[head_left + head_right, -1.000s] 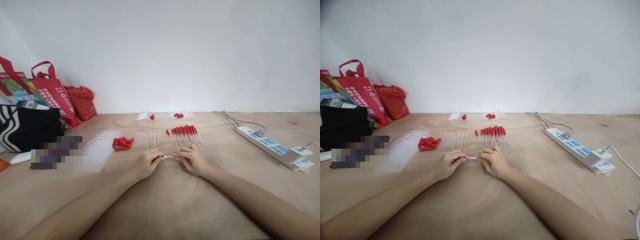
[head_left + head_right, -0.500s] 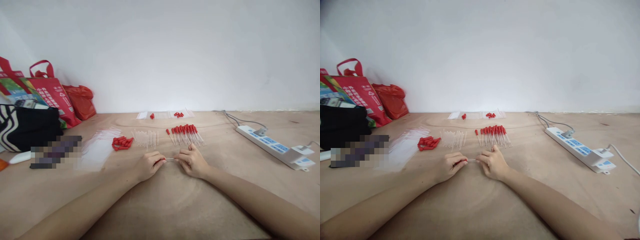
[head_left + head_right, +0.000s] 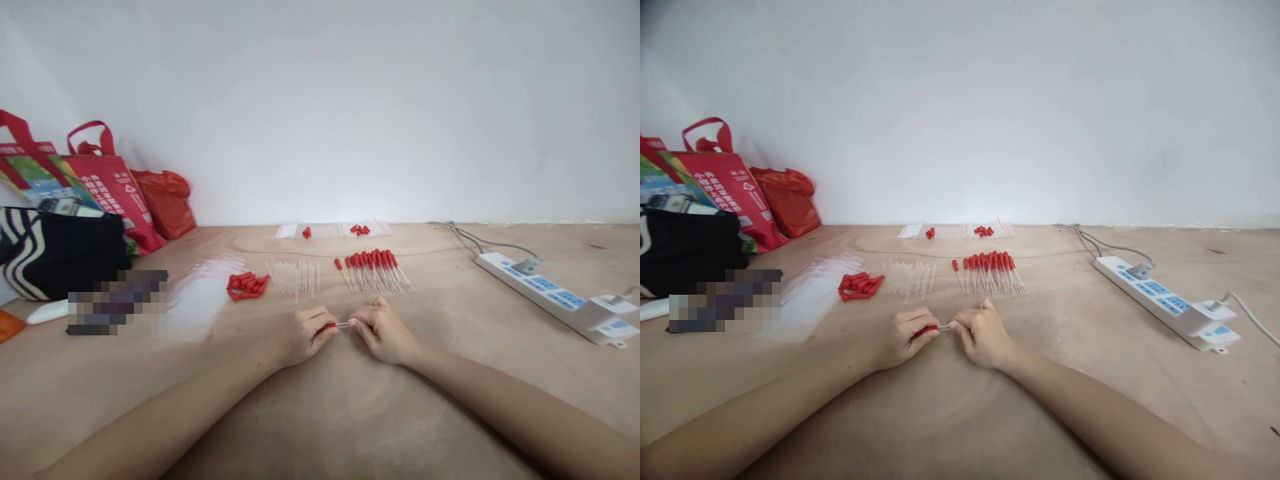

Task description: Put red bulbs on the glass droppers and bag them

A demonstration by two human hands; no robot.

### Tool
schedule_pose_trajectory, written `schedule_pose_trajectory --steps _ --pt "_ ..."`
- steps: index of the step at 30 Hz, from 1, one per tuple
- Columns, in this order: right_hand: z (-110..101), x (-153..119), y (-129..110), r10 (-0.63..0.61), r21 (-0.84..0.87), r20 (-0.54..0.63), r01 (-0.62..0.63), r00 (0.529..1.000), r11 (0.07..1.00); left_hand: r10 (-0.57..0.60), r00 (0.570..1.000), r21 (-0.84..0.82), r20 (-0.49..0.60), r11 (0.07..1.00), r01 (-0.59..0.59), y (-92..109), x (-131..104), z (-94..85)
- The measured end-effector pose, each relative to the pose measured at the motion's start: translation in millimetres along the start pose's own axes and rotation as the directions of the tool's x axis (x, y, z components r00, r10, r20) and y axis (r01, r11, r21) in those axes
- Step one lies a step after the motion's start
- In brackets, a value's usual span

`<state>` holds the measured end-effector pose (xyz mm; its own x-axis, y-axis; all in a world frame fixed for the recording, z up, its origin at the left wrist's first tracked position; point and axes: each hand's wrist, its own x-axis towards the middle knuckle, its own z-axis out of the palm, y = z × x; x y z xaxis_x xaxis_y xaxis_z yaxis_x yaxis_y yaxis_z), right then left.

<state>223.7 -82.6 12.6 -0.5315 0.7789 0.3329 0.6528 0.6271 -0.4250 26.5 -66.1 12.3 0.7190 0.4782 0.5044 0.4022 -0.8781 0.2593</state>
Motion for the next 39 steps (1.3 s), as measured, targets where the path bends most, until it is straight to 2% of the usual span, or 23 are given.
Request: schedule_pose_trajectory --steps 10,13,16,18,20,23,25,28,30,32,34,39 --pt "4.4 2.7 -6.0 0.106 0.047 0.04 -0.108 0.994 0.993 0.027 1.0 0.021 0.003 0.999 -0.027 -1.1 0.5 1.4" --pt "2.3 6.0 -4.5 0.057 -0.025 0.03 -0.057 0.998 0.998 0.016 1.0 0.016 -0.013 1.0 -0.016 -2.4 2.8 -0.5" --pt "-0.7 8.1 -3.1 -0.043 -0.176 0.017 0.046 0.999 0.983 -0.007 0.999 0.033 -0.044 0.999 0.008 -5.6 5.2 -3.6" --pt "-2.8 7.9 -2.1 -0.092 -0.254 0.019 0.094 0.996 0.963 -0.046 0.996 0.055 -0.081 0.997 0.05 -8.9 5.7 -5.9" --pt "-4.6 7.2 0.5 -0.093 -0.282 0.004 0.091 0.996 0.955 -0.109 0.987 0.067 -0.117 0.991 0.117 -12.6 5.0 -7.9" --pt "-6.3 8.0 9.8 0.008 -0.234 -0.079 -0.026 0.997 0.972 -0.241 0.962 0.069 -0.126 0.966 0.251 -17.0 2.8 -9.7" --pt "-6.2 11.2 19.8 0.121 -0.15 -0.137 -0.141 0.983 0.979 -0.32 0.945 0.063 -0.065 0.944 0.324 -17.8 2.1 -10.0" --pt "-4.0 19.4 35.1 0.301 -0.011 -0.198 -0.31 0.933 0.951 -0.352 0.931 0.056 0.093 0.936 0.348 -16.4 2.8 -9.2" --pt "-2.0 26.3 40.9 0.386 0.025 -0.245 -0.392 0.889 0.92 -0.339 0.93 0.056 0.142 0.941 0.334 -15.4 3.7 -8.2" --pt "0.0 34.5 41.0 0.427 -0.007 -0.295 -0.449 0.855 0.893 -0.333 0.932 0.059 0.14 0.943 0.328 -15.3 4.0 -7.1" --pt "2.3 44.6 36.7 0.438 -0.076 -0.324 -0.484 0.839 0.872 -0.331 0.935 0.063 0.13 0.943 0.326 -16.0 3.4 -6.1" --pt "9.6 75.9 25.2 0.498 -0.197 -0.333 -0.575 0.801 0.794 -0.333 0.933 0.082 0.134 0.942 0.325 -17.5 0.9 -5.4"
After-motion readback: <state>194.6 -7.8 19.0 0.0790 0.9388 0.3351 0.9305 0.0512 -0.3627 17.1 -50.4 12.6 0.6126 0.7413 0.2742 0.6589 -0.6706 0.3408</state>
